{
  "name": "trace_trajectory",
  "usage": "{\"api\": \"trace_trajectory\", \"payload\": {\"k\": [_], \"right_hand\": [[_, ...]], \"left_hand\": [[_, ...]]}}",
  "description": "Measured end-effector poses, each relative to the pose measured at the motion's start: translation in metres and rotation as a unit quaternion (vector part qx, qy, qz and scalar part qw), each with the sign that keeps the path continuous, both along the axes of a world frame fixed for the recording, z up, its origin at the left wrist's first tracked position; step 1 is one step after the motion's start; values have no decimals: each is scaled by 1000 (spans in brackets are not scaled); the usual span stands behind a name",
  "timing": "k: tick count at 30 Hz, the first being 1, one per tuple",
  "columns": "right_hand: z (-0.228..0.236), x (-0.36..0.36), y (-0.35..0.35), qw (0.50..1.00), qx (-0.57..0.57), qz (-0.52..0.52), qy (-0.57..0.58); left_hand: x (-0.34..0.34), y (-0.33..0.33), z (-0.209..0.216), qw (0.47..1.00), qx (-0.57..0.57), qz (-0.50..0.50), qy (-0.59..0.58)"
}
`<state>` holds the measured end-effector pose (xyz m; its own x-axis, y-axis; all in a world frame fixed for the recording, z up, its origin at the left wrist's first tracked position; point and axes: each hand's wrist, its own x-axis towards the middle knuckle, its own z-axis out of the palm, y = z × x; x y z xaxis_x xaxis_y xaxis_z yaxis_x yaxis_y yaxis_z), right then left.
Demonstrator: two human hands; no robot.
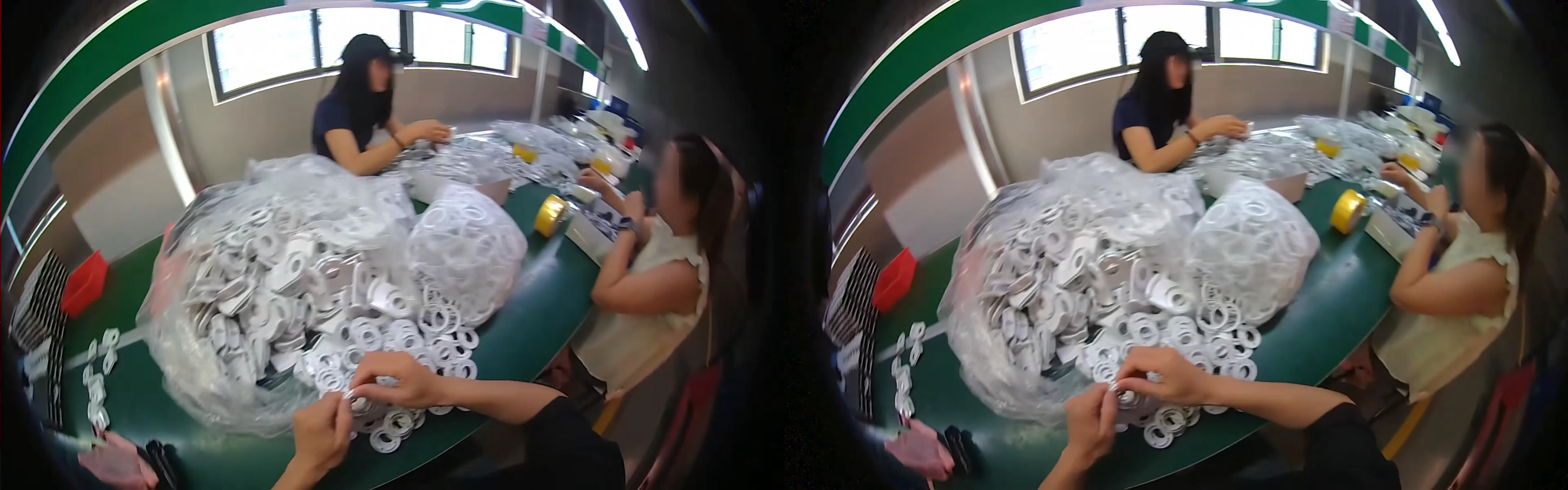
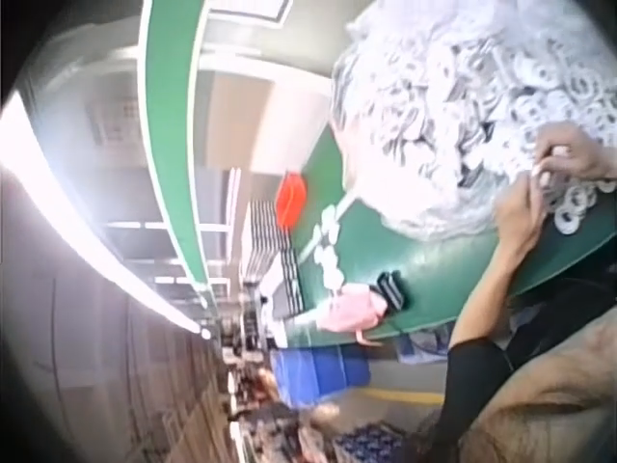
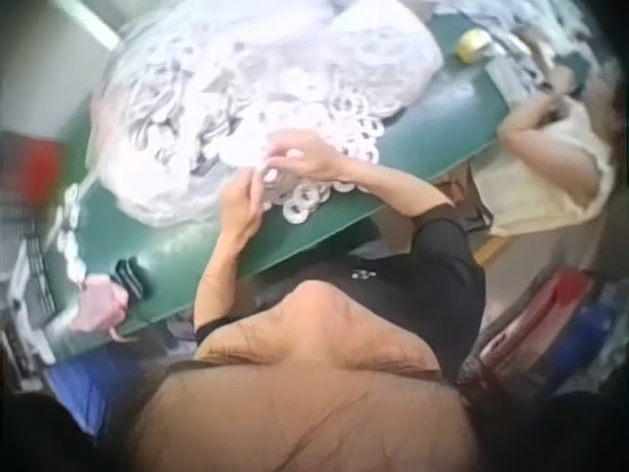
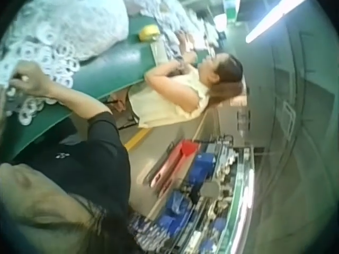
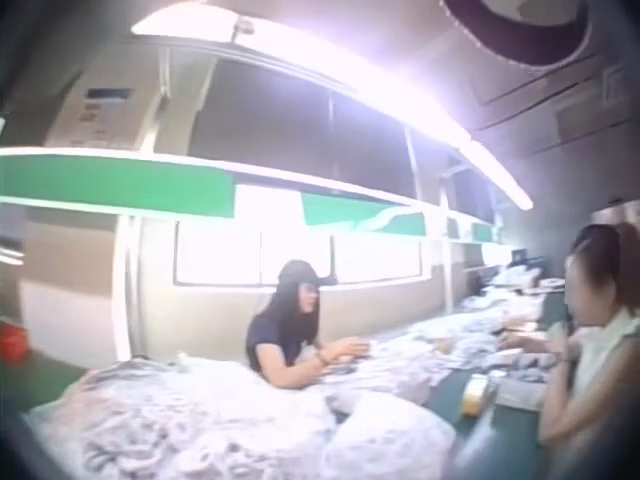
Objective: Inspecting and sorting small circular plastic components at a factory assembly line.
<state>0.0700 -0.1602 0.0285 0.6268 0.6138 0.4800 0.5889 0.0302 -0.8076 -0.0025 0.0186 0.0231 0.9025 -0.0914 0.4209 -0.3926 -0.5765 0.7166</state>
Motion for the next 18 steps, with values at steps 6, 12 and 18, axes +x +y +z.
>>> {"api": "trace_trajectory", "payload": {"k": [6,12,18], "right_hand": [[-8,-4,-2,999,15,-13,-49],[-7,-8,4,994,11,-14,-105],[-6,-6,-1,995,82,-23,58]], "left_hand": [[-5,-3,4,1000,18,-20,8],[-9,-2,2,1000,6,-11,15],[-3,2,-5,981,116,-6,152]]}}
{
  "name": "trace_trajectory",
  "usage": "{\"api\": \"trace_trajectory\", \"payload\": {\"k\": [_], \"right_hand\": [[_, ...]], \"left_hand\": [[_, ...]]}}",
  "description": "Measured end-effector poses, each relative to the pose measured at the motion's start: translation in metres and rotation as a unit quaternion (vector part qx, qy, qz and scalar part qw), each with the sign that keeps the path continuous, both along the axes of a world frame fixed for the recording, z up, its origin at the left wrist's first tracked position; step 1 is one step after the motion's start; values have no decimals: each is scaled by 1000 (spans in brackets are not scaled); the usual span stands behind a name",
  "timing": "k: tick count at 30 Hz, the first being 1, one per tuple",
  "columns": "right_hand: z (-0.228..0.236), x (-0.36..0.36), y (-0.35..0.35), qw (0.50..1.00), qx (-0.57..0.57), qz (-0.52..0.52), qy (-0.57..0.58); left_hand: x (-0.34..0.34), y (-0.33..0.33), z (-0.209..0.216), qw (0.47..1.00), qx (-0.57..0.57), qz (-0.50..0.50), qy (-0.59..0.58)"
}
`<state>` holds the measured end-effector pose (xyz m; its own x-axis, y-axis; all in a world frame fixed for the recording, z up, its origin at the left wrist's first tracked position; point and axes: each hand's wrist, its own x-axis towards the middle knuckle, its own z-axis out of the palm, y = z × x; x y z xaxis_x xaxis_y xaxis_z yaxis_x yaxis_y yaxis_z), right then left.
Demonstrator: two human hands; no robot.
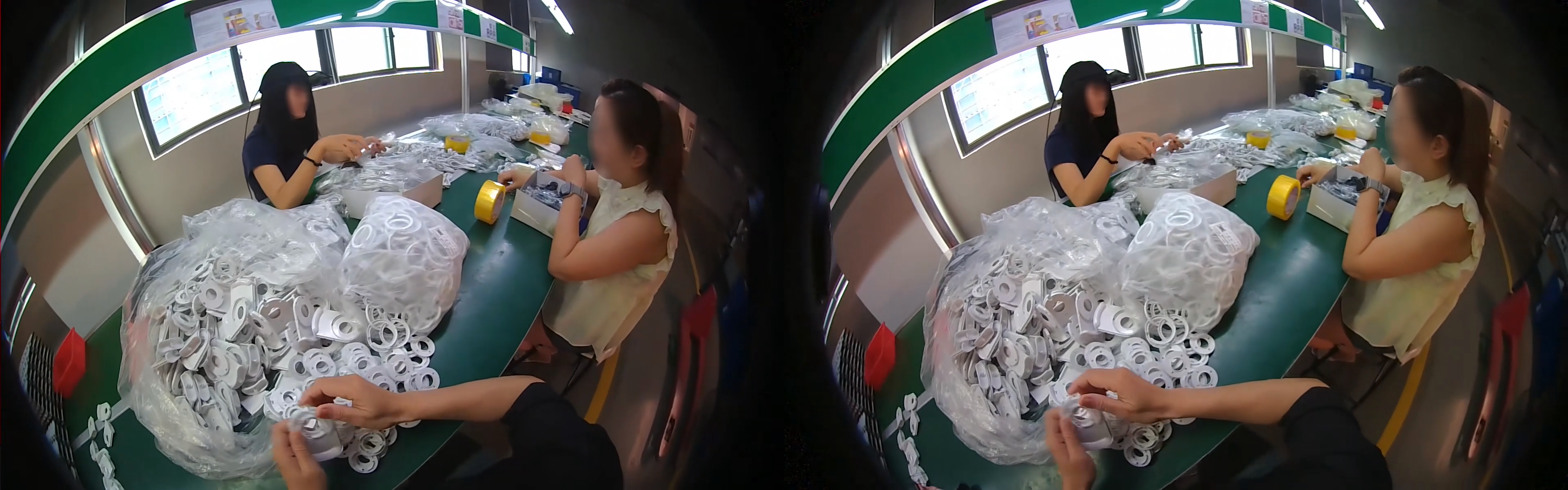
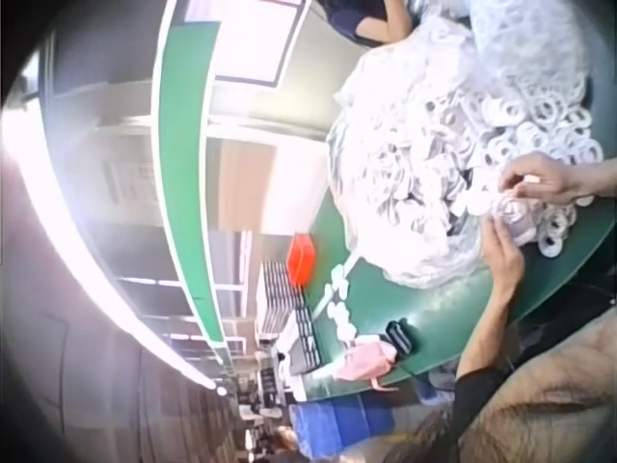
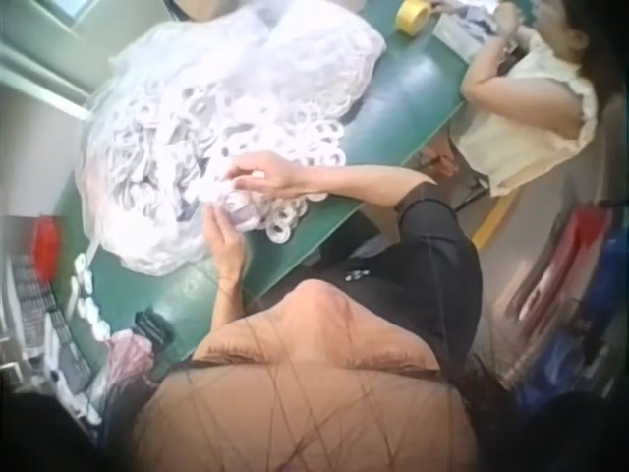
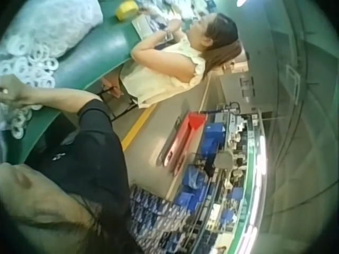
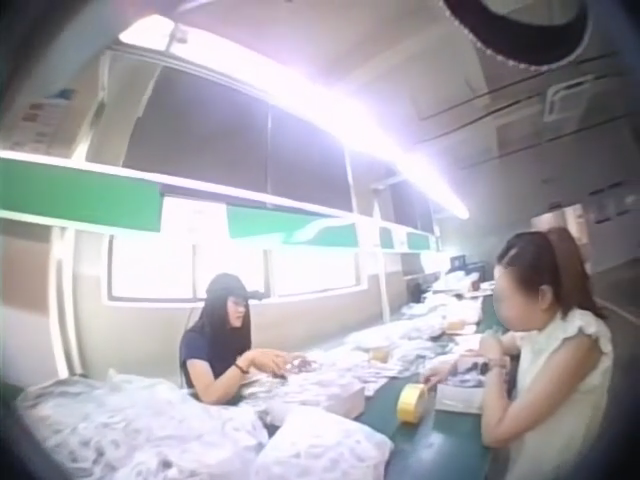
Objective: Inspecting and sorting small circular plastic components at a factory assembly line.
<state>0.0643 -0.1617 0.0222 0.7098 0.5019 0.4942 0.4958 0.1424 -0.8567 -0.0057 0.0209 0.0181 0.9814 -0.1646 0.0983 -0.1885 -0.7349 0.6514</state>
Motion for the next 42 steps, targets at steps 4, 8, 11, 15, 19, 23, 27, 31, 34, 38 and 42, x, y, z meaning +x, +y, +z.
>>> {"api": "trace_trajectory", "payload": {"k": [4,8,11,15,19,23,27,31,34,38,42], "right_hand": [[11,-3,1,999,-15,36,10],[5,-2,2,1000,17,15,-6],[0,-2,3,999,36,24,-4],[1,-3,2,995,-2,57,-81],[-2,-1,3,989,-7,46,-140],[-2,-1,3,983,-16,10,-185],[-3,-2,4,983,-13,6,-185],[-4,-2,3,981,-23,1,-192],[-4,-2,4,980,-23,5,-196],[0,-6,7,994,-26,11,-109],[-1,-8,7,997,52,34,50]], "left_hand": [[-7,-6,-1,906,-421,24,-23],[-9,-9,0,925,-379,-27,0],[-11,-5,2,933,-356,-40,-35],[-12,5,10,961,-275,-6,38],[-12,-4,17,972,-231,-23,-37],[-11,-7,16,986,-139,-10,-95],[-9,-6,17,986,-84,-11,-146],[-7,-8,19,978,-43,-12,-203],[-7,-10,21,976,-40,-17,-213],[-3,-2,-1,971,-132,39,-193],[-8,-10,1,950,-256,72,-163]]}}
